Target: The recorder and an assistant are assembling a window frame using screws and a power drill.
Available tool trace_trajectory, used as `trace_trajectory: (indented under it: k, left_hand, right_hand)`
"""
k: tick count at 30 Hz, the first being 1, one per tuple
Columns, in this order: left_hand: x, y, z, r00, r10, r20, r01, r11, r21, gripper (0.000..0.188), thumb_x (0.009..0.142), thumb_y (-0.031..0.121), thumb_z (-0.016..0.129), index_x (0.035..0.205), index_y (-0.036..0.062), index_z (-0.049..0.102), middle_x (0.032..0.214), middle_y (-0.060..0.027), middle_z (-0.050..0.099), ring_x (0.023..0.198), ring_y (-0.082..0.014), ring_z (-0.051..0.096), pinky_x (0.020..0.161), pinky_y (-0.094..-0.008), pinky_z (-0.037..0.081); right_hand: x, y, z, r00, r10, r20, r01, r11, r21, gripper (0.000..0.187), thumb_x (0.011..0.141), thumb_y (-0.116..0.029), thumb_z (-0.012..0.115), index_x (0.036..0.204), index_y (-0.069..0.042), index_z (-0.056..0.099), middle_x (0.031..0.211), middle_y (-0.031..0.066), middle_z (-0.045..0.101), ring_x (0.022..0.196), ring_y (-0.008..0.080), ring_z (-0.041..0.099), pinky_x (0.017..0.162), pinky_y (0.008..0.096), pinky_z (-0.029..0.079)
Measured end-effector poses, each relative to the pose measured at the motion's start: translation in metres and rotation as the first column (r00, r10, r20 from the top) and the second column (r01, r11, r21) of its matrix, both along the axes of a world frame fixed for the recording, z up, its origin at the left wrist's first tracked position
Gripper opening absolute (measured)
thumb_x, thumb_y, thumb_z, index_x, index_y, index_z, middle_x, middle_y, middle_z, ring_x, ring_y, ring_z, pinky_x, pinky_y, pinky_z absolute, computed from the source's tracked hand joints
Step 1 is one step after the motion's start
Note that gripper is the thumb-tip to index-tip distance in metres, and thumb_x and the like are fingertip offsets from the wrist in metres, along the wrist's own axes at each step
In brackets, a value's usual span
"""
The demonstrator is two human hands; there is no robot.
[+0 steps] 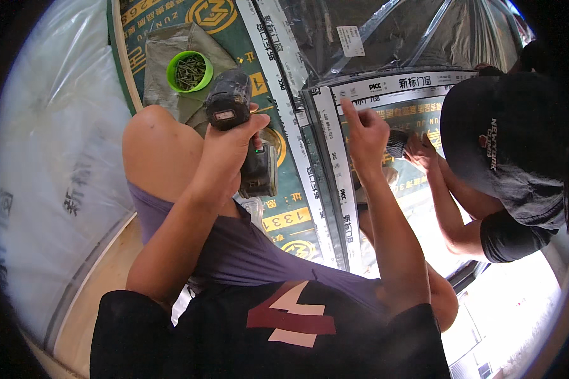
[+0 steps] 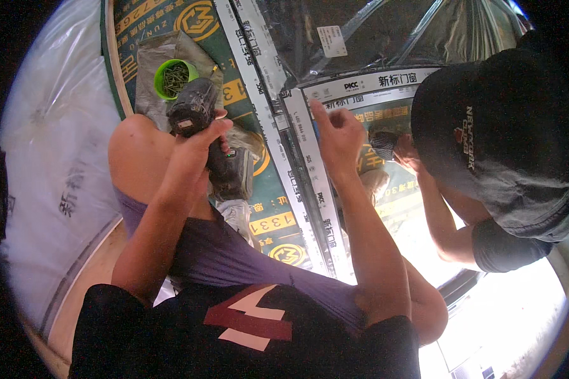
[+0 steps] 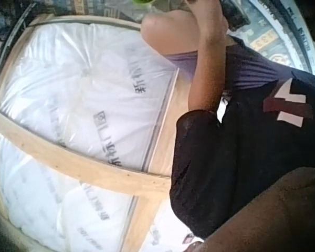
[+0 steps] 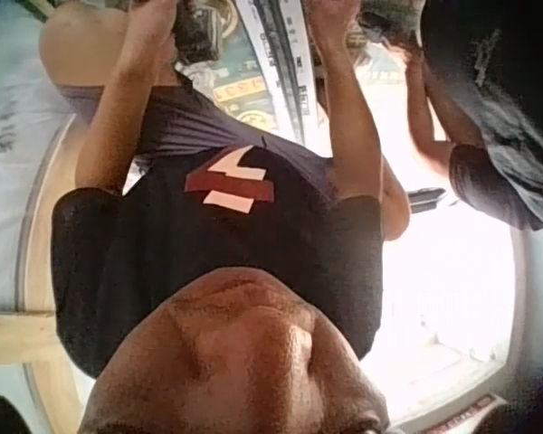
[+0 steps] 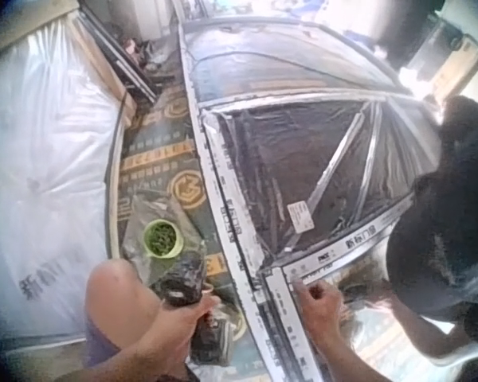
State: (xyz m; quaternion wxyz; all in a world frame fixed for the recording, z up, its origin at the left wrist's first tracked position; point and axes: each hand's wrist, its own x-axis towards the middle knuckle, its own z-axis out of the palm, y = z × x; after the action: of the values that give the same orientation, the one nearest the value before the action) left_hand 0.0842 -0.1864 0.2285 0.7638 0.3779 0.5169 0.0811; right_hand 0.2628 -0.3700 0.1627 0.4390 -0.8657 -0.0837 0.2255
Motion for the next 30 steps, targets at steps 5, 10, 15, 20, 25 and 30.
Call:
trace_trajectory:
  k: [5, 10, 15, 20, 25, 30]
  left_hand:
    - [0.005, -0.005, 0.005, 0.999, -0.009, 0.032, 0.011, 0.998, -0.058, 0.032, 0.087, 0.008, 0.078, 0.115, 0.0009, 0.064, 0.089, -0.0024, 0.063, 0.072, -0.0110, 0.058, 0.066, -0.0281, 0.049]
    - [0.000, -0.003, -0.001, 0.999, 0.014, 0.037, -0.010, 0.994, -0.110, 0.030, 0.087, 0.008, 0.078, 0.113, 0.0016, 0.066, 0.088, -0.0022, 0.063, 0.071, -0.0110, 0.058, 0.065, -0.0280, 0.048]
    - [-0.001, -0.003, -0.006, 0.999, -0.012, 0.030, 0.014, 0.997, -0.074, 0.029, 0.087, 0.008, 0.078, 0.113, 0.0014, 0.066, 0.087, -0.0021, 0.063, 0.070, -0.0111, 0.058, 0.065, -0.0278, 0.048]
    - [-0.001, -0.001, -0.007, 0.999, -0.011, 0.030, 0.012, 0.999, -0.037, 0.028, 0.087, 0.007, 0.078, 0.112, 0.0017, 0.066, 0.086, -0.0022, 0.063, 0.070, -0.0117, 0.058, 0.065, -0.0284, 0.048]
    - [0.004, -0.006, -0.016, 0.998, 0.045, -0.031, -0.046, 0.998, -0.036, 0.033, 0.085, 0.003, 0.080, 0.114, 0.0039, 0.064, 0.092, -0.0045, 0.065, 0.078, -0.0164, 0.063, 0.069, -0.0340, 0.053]
    - [0.010, -0.020, -0.052, 0.956, 0.000, -0.292, 0.017, 0.998, 0.056, 0.035, 0.086, 0.001, 0.067, 0.120, 0.0030, 0.056, 0.095, -0.0072, 0.060, 0.082, -0.0194, 0.059, 0.075, -0.0366, 0.050]
  right_hand:
    - [0.000, 0.023, -0.004, 0.895, -0.200, -0.398, 0.227, 0.974, 0.023, 0.037, 0.090, -0.029, 0.085, 0.096, 0.006, 0.077, 0.079, 0.0062, 0.074, 0.068, 0.0113, 0.063, 0.063, 0.0276, 0.050]
    - [-0.009, 0.020, -0.015, 0.837, -0.201, -0.509, 0.382, 0.881, 0.279, 0.035, 0.092, -0.027, 0.084, 0.102, 0.005, 0.076, 0.095, 0.0059, 0.076, 0.080, 0.0092, 0.066, 0.070, 0.0250, 0.052]
    - [-0.009, 0.016, -0.019, 0.863, -0.173, -0.475, 0.340, 0.894, 0.292, 0.033, 0.092, -0.025, 0.083, 0.103, 0.005, 0.076, 0.095, 0.0059, 0.076, 0.081, 0.0097, 0.066, 0.071, 0.0245, 0.052]
    - [-0.008, 0.015, -0.023, 0.867, -0.098, -0.489, 0.286, 0.901, 0.326, 0.032, 0.091, -0.024, 0.084, 0.103, 0.005, 0.076, 0.096, 0.0073, 0.076, 0.082, 0.0096, 0.066, 0.072, 0.0245, 0.052]
    - [0.000, 0.001, -0.033, 0.964, -0.010, -0.266, 0.071, 0.973, 0.219, 0.039, 0.094, -0.033, 0.081, 0.105, 0.004, 0.076, 0.092, 0.0053, 0.076, 0.077, 0.0099, 0.065, 0.070, 0.0296, 0.052]
    - [-0.017, 0.004, -0.038, 0.983, -0.043, 0.177, 0.042, 0.999, 0.011, 0.037, 0.093, -0.038, 0.079, 0.093, -0.001, 0.073, 0.073, 0.0086, 0.069, 0.064, 0.0151, 0.060, 0.061, 0.0333, 0.046]
